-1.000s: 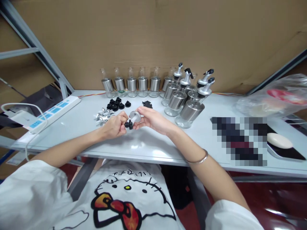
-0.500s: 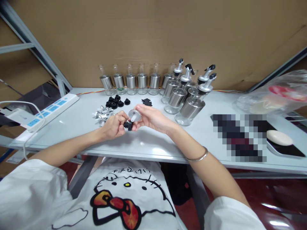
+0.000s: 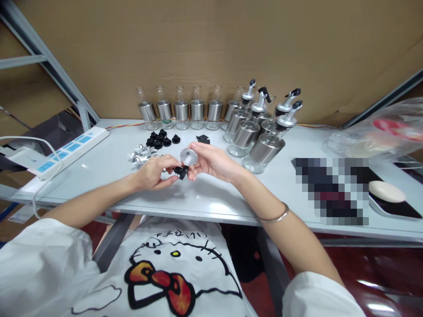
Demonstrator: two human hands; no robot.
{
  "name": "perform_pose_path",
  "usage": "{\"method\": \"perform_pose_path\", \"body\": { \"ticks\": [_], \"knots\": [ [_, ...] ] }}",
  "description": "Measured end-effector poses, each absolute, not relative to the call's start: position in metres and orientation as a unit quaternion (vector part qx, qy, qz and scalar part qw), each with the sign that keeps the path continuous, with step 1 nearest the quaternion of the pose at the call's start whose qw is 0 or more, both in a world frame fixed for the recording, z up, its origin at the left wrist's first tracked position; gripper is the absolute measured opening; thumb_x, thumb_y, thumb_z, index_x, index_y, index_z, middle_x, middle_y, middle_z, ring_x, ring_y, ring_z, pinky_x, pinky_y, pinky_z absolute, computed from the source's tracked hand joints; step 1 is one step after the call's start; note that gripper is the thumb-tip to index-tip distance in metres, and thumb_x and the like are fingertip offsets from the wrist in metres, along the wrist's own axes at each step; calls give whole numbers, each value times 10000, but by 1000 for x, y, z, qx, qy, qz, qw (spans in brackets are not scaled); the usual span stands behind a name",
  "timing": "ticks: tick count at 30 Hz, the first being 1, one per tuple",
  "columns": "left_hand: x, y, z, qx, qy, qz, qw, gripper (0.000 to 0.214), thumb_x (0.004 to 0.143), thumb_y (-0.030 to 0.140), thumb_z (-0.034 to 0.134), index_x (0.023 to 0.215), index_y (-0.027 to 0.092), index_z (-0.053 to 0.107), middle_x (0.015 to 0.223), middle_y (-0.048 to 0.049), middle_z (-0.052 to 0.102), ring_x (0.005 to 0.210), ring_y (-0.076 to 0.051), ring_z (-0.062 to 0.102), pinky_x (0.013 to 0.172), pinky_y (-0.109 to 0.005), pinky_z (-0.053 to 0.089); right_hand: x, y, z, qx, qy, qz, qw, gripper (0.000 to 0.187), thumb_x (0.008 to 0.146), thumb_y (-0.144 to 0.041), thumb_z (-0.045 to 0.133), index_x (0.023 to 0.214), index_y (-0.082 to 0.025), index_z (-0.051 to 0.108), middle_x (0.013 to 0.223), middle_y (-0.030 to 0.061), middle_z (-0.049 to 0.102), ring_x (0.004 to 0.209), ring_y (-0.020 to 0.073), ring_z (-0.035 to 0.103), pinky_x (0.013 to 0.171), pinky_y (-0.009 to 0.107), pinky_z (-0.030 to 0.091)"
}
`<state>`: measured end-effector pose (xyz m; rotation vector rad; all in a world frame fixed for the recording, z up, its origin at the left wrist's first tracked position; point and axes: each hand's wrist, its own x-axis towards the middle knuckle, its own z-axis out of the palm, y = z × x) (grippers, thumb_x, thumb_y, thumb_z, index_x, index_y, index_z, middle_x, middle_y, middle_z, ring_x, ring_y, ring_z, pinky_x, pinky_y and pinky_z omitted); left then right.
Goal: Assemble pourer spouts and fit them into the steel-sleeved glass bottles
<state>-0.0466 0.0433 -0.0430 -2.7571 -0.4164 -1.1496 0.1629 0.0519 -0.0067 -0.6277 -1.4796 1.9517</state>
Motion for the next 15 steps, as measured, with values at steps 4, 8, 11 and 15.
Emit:
{"method": "perform_pose_path", "body": {
  "ticks": [4, 8, 11, 15],
  "knots": [
    [-48, 43, -40, -917, -144, -358, 100, 282, 962, 333, 428, 1218, 214, 435, 958, -52, 658, 767, -130, 651, 616, -225, 512, 164, 53, -7, -237, -568, 729, 299, 300, 853, -468, 588, 812, -182, 508, 640, -3, 624, 491, 143, 623, 495, 279, 539],
    [-48, 44, -39, -912, -130, -372, 114, 262, 959, 301, 455, 1205, 216, 478, 1007, -58, 661, 813, -133, 668, 671, -236, 542, 164, 53, -8, -227, -565, 735, 299, 306, 839, -473, 605, 817, -179, 523, 644, -3, 618, 502, 136, 614, 496, 272, 536],
    [-47, 43, -40, -902, -126, -404, 83, 244, 940, 256, 499, 1179, 207, 505, 1001, -63, 659, 820, -130, 663, 663, -226, 544, 163, 53, -8, -233, -567, 715, 335, 317, 822, -482, 627, 812, -181, 530, 712, 4, 623, 528, 114, 591, 485, 251, 523],
    [-43, 39, -42, -876, -177, -448, -29, 204, 950, 282, 482, 1128, 190, 525, 934, -53, 640, 746, -112, 631, 637, -222, 532, 163, 54, -6, -262, -567, 669, 403, 331, 767, -484, 696, 801, -189, 550, 711, -22, 589, 526, 79, 543, 481, 220, 503]
  ]
}}
